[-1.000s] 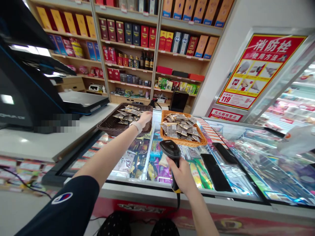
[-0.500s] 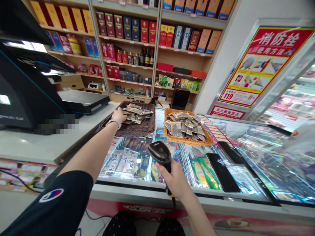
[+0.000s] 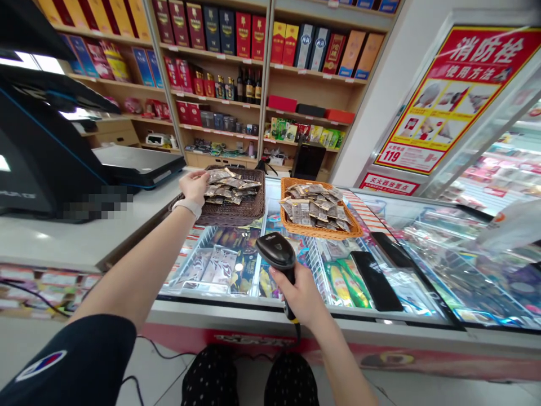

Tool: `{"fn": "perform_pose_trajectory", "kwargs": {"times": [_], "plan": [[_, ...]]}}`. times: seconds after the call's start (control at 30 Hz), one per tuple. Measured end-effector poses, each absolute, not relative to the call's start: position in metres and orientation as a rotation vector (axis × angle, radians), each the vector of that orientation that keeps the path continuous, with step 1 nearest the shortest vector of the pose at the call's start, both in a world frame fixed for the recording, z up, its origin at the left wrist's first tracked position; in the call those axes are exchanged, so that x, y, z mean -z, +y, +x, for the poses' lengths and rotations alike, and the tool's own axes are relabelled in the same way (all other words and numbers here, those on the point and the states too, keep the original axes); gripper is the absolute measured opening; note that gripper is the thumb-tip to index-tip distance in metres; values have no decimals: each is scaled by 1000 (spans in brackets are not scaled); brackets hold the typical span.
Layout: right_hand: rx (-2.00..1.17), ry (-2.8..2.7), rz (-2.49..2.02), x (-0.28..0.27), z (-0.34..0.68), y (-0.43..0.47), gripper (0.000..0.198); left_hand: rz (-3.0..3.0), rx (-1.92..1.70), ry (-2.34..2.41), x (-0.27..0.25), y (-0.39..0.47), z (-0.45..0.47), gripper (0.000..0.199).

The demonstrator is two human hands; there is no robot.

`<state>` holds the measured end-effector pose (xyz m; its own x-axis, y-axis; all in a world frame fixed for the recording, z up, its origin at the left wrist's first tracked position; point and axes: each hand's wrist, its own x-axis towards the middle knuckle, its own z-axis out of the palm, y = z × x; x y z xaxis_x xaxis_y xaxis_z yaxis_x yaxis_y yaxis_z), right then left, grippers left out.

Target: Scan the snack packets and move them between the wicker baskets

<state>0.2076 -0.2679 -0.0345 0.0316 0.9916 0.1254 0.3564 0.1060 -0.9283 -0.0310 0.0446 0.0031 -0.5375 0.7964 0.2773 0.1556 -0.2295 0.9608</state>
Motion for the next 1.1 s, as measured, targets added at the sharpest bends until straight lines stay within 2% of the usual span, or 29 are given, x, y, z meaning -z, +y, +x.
{"fn": "perform_pose_trajectory", "kwargs": {"times": [0.17,0.37,0.57,0.8,1.1], "plan": [[-786,-1472,-1395,26,213,-279,35,924,-1755,1104,4,-20,14,48],[-694,-1422,-1438,29,224,-289,39,1024,-1491,844,63,-103,65,71],[-778,-1363,-1530,46,232,-294,39,1056,-1312,777,101,-142,85,59],[-829,-1347,-1587,56,233,-297,44,1058,-1263,759,105,-140,74,56],[-909,-1349,-1569,57,222,-293,41,997,-1217,701,106,-142,74,54]]}}
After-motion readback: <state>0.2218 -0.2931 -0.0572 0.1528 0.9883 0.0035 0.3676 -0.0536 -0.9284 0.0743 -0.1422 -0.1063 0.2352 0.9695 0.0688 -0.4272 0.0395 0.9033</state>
